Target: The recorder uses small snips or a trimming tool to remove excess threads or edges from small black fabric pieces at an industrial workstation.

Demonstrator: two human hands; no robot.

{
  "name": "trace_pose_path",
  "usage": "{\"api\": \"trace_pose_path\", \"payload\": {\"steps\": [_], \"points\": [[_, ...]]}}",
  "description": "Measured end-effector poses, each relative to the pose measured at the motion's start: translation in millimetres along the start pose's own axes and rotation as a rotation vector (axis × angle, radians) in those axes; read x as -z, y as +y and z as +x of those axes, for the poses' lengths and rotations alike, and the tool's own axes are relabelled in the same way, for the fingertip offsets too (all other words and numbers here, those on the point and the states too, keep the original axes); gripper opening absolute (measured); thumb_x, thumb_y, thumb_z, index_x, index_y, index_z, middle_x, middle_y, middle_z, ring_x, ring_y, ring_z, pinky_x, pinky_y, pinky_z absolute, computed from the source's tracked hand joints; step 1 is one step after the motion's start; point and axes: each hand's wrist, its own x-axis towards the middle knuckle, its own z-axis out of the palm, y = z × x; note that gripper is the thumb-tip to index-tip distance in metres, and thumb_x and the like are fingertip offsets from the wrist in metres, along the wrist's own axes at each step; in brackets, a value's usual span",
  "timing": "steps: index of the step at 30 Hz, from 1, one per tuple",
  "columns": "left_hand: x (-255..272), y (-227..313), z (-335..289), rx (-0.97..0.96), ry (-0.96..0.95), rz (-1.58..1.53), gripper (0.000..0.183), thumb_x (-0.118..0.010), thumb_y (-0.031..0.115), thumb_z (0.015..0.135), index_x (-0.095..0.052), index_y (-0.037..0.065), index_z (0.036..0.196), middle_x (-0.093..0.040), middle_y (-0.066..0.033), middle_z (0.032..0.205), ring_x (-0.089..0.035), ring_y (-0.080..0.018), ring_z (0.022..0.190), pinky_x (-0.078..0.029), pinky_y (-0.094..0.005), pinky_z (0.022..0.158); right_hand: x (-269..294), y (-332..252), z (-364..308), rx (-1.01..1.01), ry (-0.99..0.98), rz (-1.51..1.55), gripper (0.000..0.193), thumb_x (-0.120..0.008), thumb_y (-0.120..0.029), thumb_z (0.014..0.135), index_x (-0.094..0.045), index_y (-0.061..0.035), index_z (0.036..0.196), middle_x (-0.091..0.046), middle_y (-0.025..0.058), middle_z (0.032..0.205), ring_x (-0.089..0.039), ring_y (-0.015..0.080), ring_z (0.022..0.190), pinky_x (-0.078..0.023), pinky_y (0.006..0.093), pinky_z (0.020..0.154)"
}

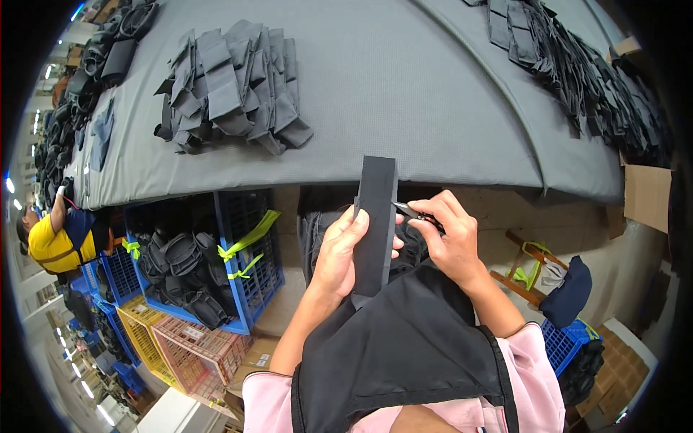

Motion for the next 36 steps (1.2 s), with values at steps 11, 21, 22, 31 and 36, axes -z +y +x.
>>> {"api": "trace_pose_path", "payload": {"steps": [11, 21, 22, 31, 36], "points": [[-6, 1, 1, 0.088, 0.000, 0.077, 0.038, -0.045, 0.033, 0.098, -0.048, 0.003, 0.121, -0.061, -0.0095, 0.103, -0.064, -0.0167, 0.083, -0.054, -0.0291, 0.072, -1, -9, 13, 0.063, -0.069, -0.021, 0.028, -0.073, -0.007, 0.070, -0.062, -0.0043, 0.096, -0.053, 0.0075, 0.082, -0.056, 0.0197, 0.057, -0.045, 0.0302, 0.050], [-5, 3, 6, 0.153, -0.106, -0.026, 0.041, -0.043, 0.034, 0.099, -0.040, 0.006, 0.129, -0.058, -0.0098, 0.108, -0.060, -0.0156, 0.095, -0.050, -0.0313, 0.083, -2, -9, 26, -0.366, -0.004, 0.514, 0.029, -0.067, 0.001, 0.078, -0.058, -0.0022, 0.105, -0.050, 0.0048, 0.088, -0.055, 0.0094, 0.065, -0.046, 0.0235, 0.052], [-4, 4, 7, 0.154, -0.111, -0.025, 0.041, -0.043, 0.034, 0.099, -0.040, 0.006, 0.129, -0.058, -0.0098, 0.108, -0.060, -0.0156, 0.095, -0.050, -0.0313, 0.083, -1, -12, 35, -0.573, -0.037, 0.653, 0.032, -0.068, 0.000, 0.078, -0.056, -0.0021, 0.107, -0.048, 0.0033, 0.090, -0.054, 0.0078, 0.068, -0.045, 0.0226, 0.054], [-14, 12, 18, 0.060, -0.169, 0.028, 0.064, -0.056, 0.027, 0.094, -0.018, 0.012, 0.144, -0.053, -0.0083, 0.099, -0.057, -0.0168, 0.087, -0.050, -0.0336, 0.080, 3, 3, 30, -0.427, 0.043, 0.565, 0.026, -0.066, -0.005, 0.082, -0.055, -0.0002, 0.106, -0.056, 0.0036, 0.091, -0.055, 0.0088, 0.079, -0.046, 0.0234, 0.071], [-14, 10, 18, 0.013, -0.032, 0.456, 0.058, -0.056, 0.029, 0.093, -0.031, 0.016, 0.144, -0.049, -0.0062, 0.098, -0.051, -0.0149, 0.077, -0.046, -0.0289, 0.074, 15, 7, 37, -0.308, 0.021, 0.429, 0.018, -0.066, -0.003, 0.081, -0.059, 0.0017, 0.097, -0.059, 0.0059, 0.088, -0.058, 0.0114, 0.077, -0.048, 0.0252, 0.072]]}}
